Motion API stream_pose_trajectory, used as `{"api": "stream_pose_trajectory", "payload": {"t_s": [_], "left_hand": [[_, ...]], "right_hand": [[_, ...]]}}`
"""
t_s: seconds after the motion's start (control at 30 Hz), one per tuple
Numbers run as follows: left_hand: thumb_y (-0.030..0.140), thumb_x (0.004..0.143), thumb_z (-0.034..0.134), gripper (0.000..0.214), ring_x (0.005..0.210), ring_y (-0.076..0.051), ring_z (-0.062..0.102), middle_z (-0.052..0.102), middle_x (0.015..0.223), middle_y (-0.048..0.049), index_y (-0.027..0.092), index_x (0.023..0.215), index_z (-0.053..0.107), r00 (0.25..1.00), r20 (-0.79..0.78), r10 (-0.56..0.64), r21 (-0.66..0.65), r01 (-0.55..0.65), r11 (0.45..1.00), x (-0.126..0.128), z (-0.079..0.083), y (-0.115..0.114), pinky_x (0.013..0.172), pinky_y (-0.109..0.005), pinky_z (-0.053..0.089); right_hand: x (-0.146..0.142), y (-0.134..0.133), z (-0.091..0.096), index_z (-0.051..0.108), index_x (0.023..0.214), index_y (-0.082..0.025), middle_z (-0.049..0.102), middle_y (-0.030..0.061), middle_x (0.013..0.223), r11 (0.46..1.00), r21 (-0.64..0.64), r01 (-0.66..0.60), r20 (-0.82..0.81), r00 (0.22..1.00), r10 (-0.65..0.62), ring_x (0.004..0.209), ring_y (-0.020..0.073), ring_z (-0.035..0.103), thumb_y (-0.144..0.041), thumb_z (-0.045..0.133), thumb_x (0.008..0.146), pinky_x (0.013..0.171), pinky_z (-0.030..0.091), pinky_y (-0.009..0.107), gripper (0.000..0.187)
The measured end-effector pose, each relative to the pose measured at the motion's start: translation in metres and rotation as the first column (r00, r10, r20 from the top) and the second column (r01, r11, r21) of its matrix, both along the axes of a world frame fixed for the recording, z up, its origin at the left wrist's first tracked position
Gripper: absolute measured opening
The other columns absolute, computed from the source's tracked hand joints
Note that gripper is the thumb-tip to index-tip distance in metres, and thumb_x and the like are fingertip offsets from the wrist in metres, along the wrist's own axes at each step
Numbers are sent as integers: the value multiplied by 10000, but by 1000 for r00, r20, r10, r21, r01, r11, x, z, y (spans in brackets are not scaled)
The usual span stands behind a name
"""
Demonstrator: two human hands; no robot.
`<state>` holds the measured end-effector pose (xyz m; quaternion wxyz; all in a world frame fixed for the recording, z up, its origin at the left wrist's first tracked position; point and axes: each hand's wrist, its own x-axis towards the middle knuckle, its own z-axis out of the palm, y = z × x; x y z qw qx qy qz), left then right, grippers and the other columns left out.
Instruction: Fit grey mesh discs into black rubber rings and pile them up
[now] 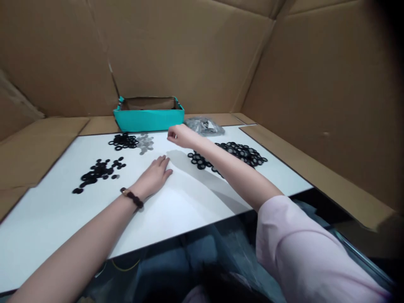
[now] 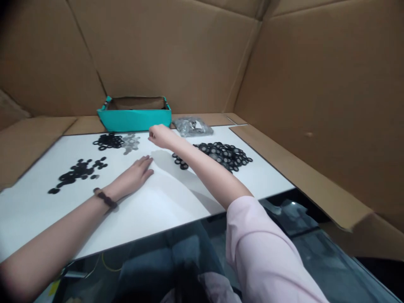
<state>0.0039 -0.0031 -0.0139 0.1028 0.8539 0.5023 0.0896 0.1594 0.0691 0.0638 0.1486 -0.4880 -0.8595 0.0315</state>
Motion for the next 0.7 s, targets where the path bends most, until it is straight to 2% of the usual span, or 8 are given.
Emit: {"api": "stream_pose_trajectory", "payload": {"t_s": [0.07, 0.13, 0.3, 0.43, 0.57, 0.7], "left_hand": [[320, 918, 293, 552, 1356, -277, 287, 334, 1448, -213, 2, 1364, 359, 1000, 23, 7, 9, -7, 1000, 1, 1, -2, 1113, -388, 239], [306, 912, 321, 531, 1339, -283, 320, 364, 1425, -227, 0, 1342, 384, 999, 40, 11, 24, -12, 1000, 0, 2, -3, 1098, -397, 272], [237, 888, 381, 413, 1203, -286, 475, 492, 1304, -227, 29, 1228, 488, 996, 79, -49, 64, 44, 997, -1, 3, -3, 1024, -414, 374], [194, 857, 413, 325, 1104, -297, 535, 586, 1174, -193, 74, 1113, 574, 991, 125, -45, 66, 37, 997, -2, 0, -3, 951, -431, 437], [143, 824, 425, 344, 1002, -283, 582, 619, 1110, -185, 72, 1122, 583, 974, 223, -48, 68, 34, 997, -2, 0, -4, 876, -406, 481], [152, 840, 421, 349, 1023, -278, 572, 602, 1137, -201, 44, 1133, 577, 985, 164, -55, 59, 46, 997, -2, 3, -4, 909, -390, 458]], "right_hand": [[-34, 14, -12, 672, 933, -93, 686, 132, 965, 996, -58, -66, 57, 996, 69, 911, 213, 621, -148, 506, 844, 748, 419, 255, 196], [-64, 27, -23, 672, 949, -94, 682, 150, 991, 993, -63, -103, 85, 991, 108, 935, 226, 621, -102, 476, 843, 755, 423, 264, 223], [-117, 52, -36, 644, 1013, -89, 644, 174, 1080, 995, -60, -81, 99, 991, 87, 1030, 254, 577, -87, 489, 839, 826, 431, 295, 232], [-139, 62, -47, 627, 995, -102, 611, 167, 1073, 994, -67, -87, 53, 994, 91, 1031, 254, 554, -157, 527, 847, 867, 425, 319, 187], [-150, 66, -58, 594, 1006, -119, 557, 155, 1092, 994, -60, -87, 15, 996, 88, 1007, 236, 541, -216, 553, 849, 872, 420, 323, 189], [-148, 71, -59, 567, 1004, -130, 559, 125, 1068, 994, -41, -106, -30, 994, 104, 980, 210, 533, -167, 560, 813, 831, 418, 287, 195]]}}
